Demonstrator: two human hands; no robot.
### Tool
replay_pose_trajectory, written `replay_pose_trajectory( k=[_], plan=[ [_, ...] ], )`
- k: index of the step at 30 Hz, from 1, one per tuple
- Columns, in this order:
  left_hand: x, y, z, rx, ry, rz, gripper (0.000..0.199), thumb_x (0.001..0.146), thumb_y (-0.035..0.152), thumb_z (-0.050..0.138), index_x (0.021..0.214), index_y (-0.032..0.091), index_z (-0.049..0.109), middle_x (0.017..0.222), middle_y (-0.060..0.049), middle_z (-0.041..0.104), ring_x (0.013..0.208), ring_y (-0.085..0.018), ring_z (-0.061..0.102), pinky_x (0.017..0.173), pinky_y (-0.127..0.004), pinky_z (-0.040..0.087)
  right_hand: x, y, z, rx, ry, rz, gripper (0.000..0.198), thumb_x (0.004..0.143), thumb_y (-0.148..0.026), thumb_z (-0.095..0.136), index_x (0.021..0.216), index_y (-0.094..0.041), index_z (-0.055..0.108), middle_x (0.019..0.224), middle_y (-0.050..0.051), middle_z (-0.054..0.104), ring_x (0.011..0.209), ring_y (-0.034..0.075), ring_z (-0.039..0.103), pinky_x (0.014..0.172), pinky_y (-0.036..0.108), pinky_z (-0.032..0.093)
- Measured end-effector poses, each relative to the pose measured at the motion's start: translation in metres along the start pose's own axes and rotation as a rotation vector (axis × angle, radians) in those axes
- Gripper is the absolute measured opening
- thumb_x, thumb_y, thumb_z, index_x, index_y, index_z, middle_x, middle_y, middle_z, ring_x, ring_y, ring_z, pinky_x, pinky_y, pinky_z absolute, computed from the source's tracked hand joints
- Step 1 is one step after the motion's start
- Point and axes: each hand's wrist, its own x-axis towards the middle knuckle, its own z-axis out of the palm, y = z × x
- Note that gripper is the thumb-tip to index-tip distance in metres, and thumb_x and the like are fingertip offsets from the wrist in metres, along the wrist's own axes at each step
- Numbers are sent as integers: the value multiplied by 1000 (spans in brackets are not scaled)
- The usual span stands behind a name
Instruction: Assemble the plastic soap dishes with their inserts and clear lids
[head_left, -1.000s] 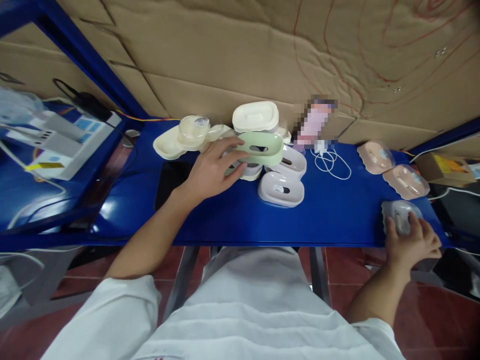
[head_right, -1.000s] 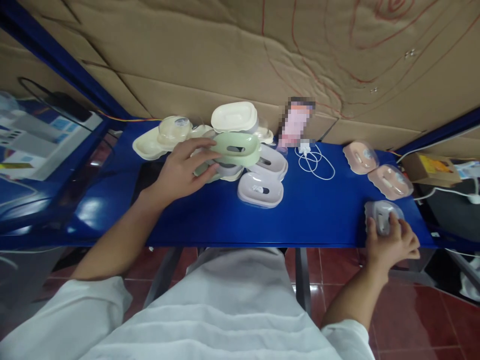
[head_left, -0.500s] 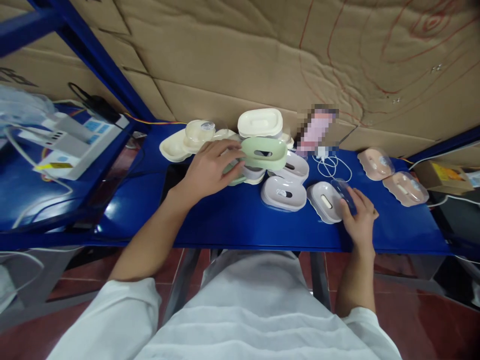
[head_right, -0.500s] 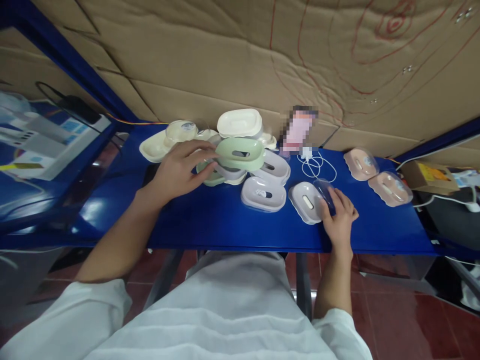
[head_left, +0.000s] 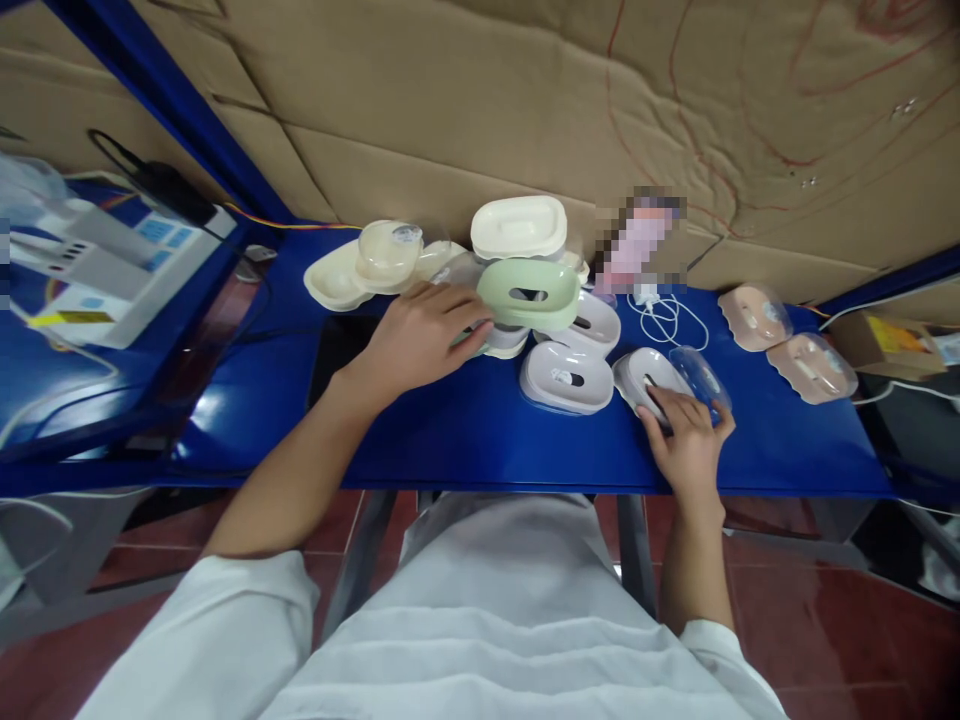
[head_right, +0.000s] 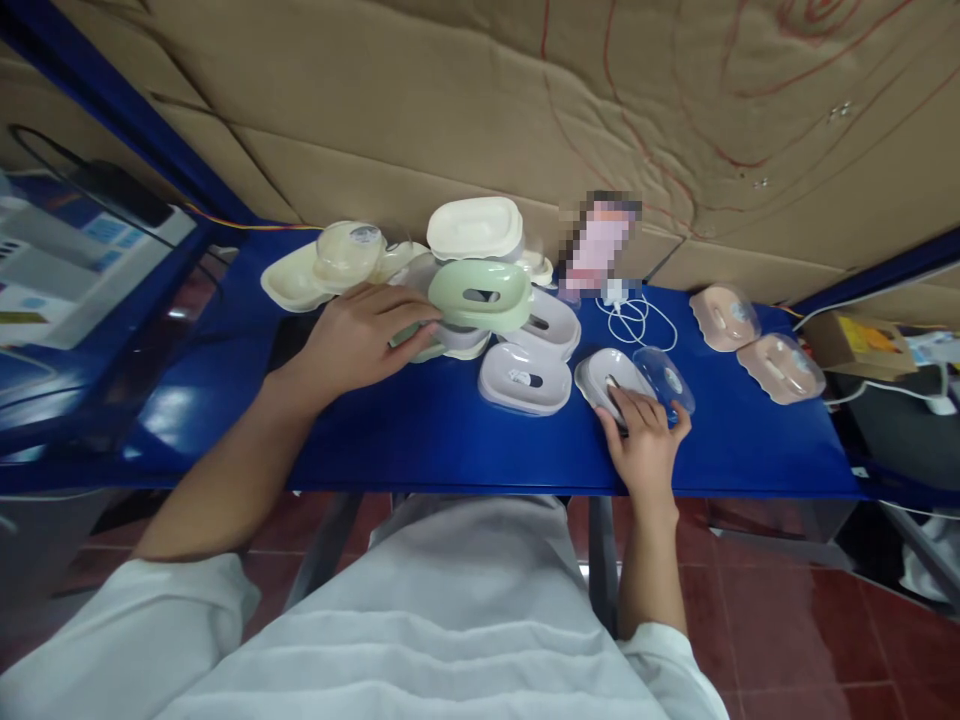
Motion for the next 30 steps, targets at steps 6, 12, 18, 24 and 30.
replay_pose_trajectory(
  k=[6, 12, 18, 24, 30],
  plan=[
    [0, -2, -1, 19, 34, 5, 36, 112, 39, 47, 114, 24, 80, 118, -9, 81, 111, -32, 77, 98, -47, 58, 35, 3, 12, 1, 13, 39, 50, 112, -51, 45, 138, -19, 75, 125, 16, 81, 121, 34, 71, 123, 59, 28],
    [-1, -3, -1, 14, 48, 5, 34, 111, 38, 50, 114, 24, 81, 117, -10, 82, 110, -31, 77, 98, -47, 58, 71, 23, 0, 137, -42, -95, 45, 114, -49, 44, 134, -24, 76, 132, 12, 80, 129, 32, 70, 125, 60, 28],
    [0, -3, -4, 62, 41, 18, 34, 112, 38, 49, 114, 25, 80, 117, -9, 82, 110, -31, 77, 97, -46, 58, 148, 123, -4, 91, 138, 76, 55, 109, -56, 49, 133, -13, 75, 143, 27, 71, 134, 32, 64, 109, 49, 41],
    [-1, -6, -8, 91, 74, 18, 31, 111, 36, 51, 113, 24, 80, 114, -9, 82, 105, -30, 78, 94, -45, 59, 172, 190, 26, -75, 71, 479, 64, 92, -49, 73, 140, -7, 70, 149, 37, 60, 132, 38, 58, 106, 58, 39],
    [-1, -4, -7, 108, 69, 61, 28, 111, 34, 54, 113, 22, 80, 112, -9, 82, 103, -29, 78, 93, -42, 58, 161, 193, 28, -30, 53, 333, 56, 98, -34, 62, 148, -9, 66, 143, 24, 71, 132, 32, 64, 117, 46, 46]
  ],
)
